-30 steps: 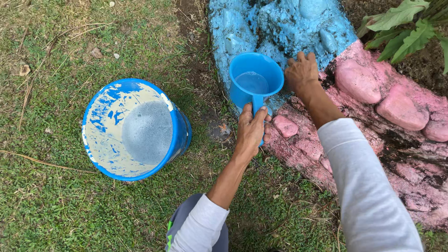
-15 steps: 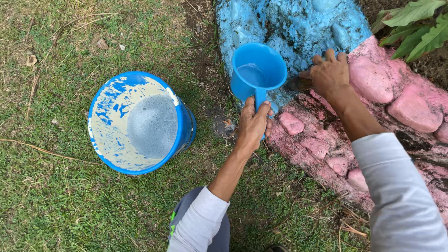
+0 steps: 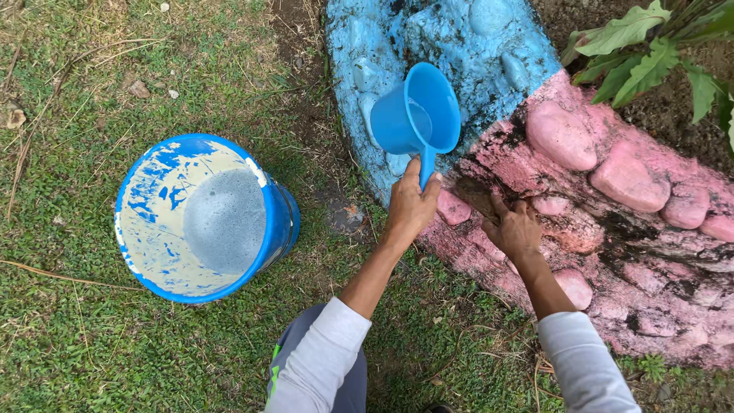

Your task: The person is scrubbing a painted stone garden border with a brush while pouring water from a blue ladle.

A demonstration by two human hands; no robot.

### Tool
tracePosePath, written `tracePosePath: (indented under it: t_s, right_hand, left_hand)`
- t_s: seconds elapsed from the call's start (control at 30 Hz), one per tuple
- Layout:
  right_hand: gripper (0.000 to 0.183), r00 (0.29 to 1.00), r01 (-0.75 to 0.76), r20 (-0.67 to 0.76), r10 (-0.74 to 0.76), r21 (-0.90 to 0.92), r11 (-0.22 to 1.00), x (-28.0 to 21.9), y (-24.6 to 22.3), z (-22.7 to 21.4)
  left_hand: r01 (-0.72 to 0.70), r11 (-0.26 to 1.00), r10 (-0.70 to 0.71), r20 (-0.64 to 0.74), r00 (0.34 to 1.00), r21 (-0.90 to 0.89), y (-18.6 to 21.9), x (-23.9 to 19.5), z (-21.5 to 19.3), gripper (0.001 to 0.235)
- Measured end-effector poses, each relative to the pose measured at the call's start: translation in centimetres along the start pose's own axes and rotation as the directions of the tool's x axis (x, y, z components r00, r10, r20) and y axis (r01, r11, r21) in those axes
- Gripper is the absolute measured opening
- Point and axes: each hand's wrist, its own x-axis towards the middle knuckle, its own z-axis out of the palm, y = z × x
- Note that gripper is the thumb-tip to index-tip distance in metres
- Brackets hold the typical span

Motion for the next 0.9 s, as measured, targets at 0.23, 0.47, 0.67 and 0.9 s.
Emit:
tracePosePath:
  t_s: [0.23,0.47,0.67,0.9]
  right_hand:
    - [0.059,0.973,-0.103,0.203,0.112,-0.055,0.993,0.3,-4.2,-0.7]
    - [0.053,0.991,-0.033,0.124,0.049,-0.127,0.991,2.9,-6.3,0.6]
    - [0.062,0.981,-0.093,0.176,0.085,0.038,0.995,1.3,-1.1,0.9]
    - [0.08,0.955,0.171,-0.289,-0.064,0.36,0.917,-3.8,0.3,4.8]
  left_hand:
    - [-0.288,0.949,0.296,-0.047,0.954,0.125,-0.9,1.5,4.4,0.052]
    - [-0.147,0.97,0.134,0.077,0.988,0.193,0.7,1.6,5.7,0.052]
    - [-0.047,0.999,0.047,0.049,0.998,0.004,-1.2,2.2,5.7,0.042]
    - [0.251,0.722,-0.25,0.094,0.964,-0.645,-2.2,3.4,2.5,0.021]
